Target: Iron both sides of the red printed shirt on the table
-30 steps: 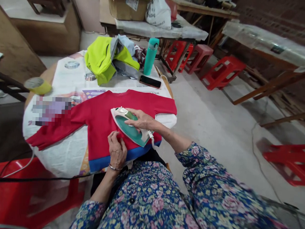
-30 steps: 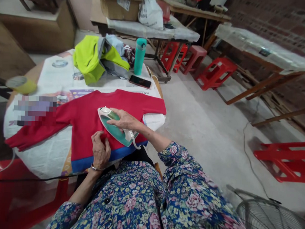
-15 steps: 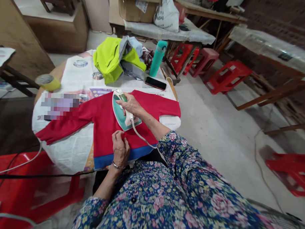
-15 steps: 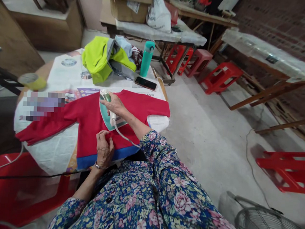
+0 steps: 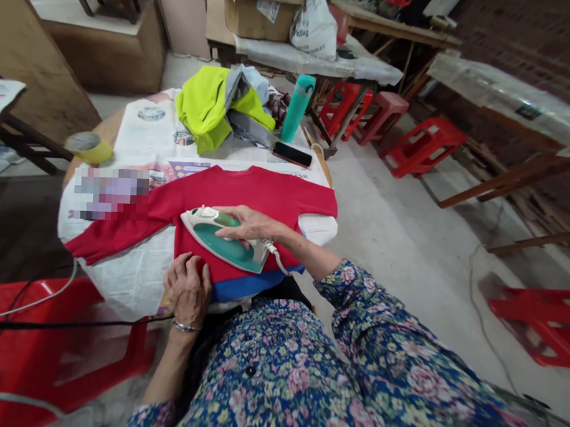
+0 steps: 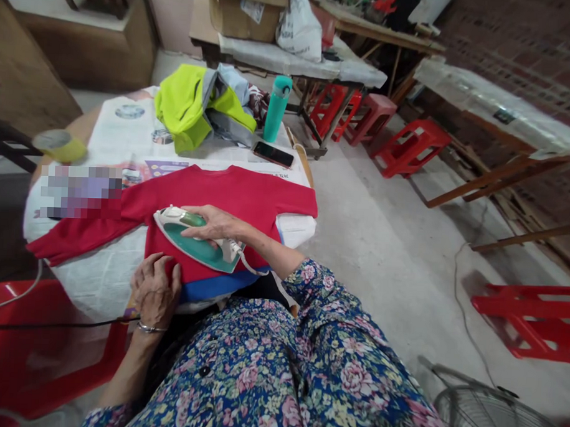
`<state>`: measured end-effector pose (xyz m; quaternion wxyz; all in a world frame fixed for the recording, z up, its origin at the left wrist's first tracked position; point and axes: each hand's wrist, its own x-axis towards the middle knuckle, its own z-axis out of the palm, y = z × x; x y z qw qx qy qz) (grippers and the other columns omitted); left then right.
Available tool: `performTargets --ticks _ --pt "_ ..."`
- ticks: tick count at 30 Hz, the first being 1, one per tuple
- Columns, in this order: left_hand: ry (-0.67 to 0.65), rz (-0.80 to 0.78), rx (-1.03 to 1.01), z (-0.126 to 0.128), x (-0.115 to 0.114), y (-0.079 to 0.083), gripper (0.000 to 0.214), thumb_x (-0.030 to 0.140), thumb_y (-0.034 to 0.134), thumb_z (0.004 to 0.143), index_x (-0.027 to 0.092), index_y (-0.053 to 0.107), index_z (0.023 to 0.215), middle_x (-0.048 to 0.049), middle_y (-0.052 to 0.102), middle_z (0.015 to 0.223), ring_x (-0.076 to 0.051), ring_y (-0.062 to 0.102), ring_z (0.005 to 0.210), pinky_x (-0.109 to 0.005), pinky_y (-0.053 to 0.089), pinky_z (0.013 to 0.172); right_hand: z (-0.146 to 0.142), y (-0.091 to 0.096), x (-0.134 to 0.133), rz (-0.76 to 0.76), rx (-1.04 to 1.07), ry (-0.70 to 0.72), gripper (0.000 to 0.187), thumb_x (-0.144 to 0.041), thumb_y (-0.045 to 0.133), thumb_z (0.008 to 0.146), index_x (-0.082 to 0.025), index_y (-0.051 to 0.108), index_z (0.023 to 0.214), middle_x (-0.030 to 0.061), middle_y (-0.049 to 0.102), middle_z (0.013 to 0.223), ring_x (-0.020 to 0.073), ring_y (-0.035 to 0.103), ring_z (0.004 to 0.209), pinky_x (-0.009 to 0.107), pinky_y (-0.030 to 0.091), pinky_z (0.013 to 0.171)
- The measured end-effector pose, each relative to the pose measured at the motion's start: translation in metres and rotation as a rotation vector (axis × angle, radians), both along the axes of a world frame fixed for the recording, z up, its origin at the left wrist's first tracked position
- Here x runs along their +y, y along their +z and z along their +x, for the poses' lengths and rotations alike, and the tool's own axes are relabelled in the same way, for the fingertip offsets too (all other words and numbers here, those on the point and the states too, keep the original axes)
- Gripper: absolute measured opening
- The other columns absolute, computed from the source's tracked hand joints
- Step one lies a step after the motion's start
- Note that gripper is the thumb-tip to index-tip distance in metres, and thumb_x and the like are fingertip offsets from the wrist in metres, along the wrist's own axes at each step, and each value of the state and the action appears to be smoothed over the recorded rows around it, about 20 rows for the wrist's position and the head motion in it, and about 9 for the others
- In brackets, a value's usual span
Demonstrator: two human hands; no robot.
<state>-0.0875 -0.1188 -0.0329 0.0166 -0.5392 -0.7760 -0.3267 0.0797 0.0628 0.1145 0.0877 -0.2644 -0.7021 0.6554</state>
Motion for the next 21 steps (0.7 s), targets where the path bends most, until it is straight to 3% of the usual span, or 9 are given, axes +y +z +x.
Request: performTargets --ticks 3,7,10,14,21 --pt "-0.017 0.003 0.007 0.000 -0.003 -0.002 0.028 0.035 0.055 0.110 0.021 0.075 0.124 -0.0194 0.073 0.141 -0.036 0.064 0.137 -0.053 0.045 0.120 -0.016 -0.004 0.008 0.039 0.009 -0.155 0.055 -0.032 0.079 0.107 -0.018 0.060 0.156 -0.0098 0.056 0.072 0.0090 0.052 0.049 0.018 0.046 0.045" --pt "-0.038 0.002 0.031 0.001 -0.002 -0.003 0.030 0.036 0.052 0.112 0.020 0.074 0.125 -0.0206 0.073 0.142 -0.036 0.065 0.137 -0.054 0.045 0.120 -0.041 -0.004 0.030 0.110 -0.004 -0.326 0.031 -0.031 0.071 0.112 -0.019 0.059 0.138 -0.0085 0.054 0.073 0.0101 0.054 0.052 0.018 0.047 0.049" --pt "-0.029 -0.002 0.014 0.000 -0.001 -0.005 0.028 0.034 0.054 0.110 0.020 0.073 0.124 -0.0206 0.073 0.142 -0.037 0.064 0.137 -0.056 0.044 0.122 -0.054 -0.002 0.049 0.126 0.012 -0.291 0.027 -0.030 0.073 0.111 -0.022 0.056 0.130 -0.0087 0.052 0.074 0.0096 0.052 0.054 0.017 0.046 0.050" --pt "0.024 0.019 -0.044 -0.002 0.002 -0.012 0.032 0.023 0.050 0.104 0.020 0.070 0.129 -0.0208 0.074 0.142 -0.036 0.065 0.137 -0.057 0.044 0.124 -0.058 0.000 0.057 0.116 0.028 -0.120 0.031 -0.025 0.076 0.108 -0.021 0.059 0.133 -0.0088 0.053 0.073 0.0091 0.048 0.053 0.016 0.044 0.049" --pt "0.069 0.051 -0.116 -0.006 0.003 -0.013 0.047 0.016 0.056 0.088 0.018 0.067 0.134 -0.0224 0.071 0.142 -0.038 0.065 0.135 -0.061 0.044 0.128 -0.023 0.003 0.003 0.017 -0.010 -0.046 0.060 -0.032 0.084 0.103 -0.022 0.060 0.158 -0.0089 0.057 0.074 0.0090 0.052 0.052 0.016 0.046 0.047"
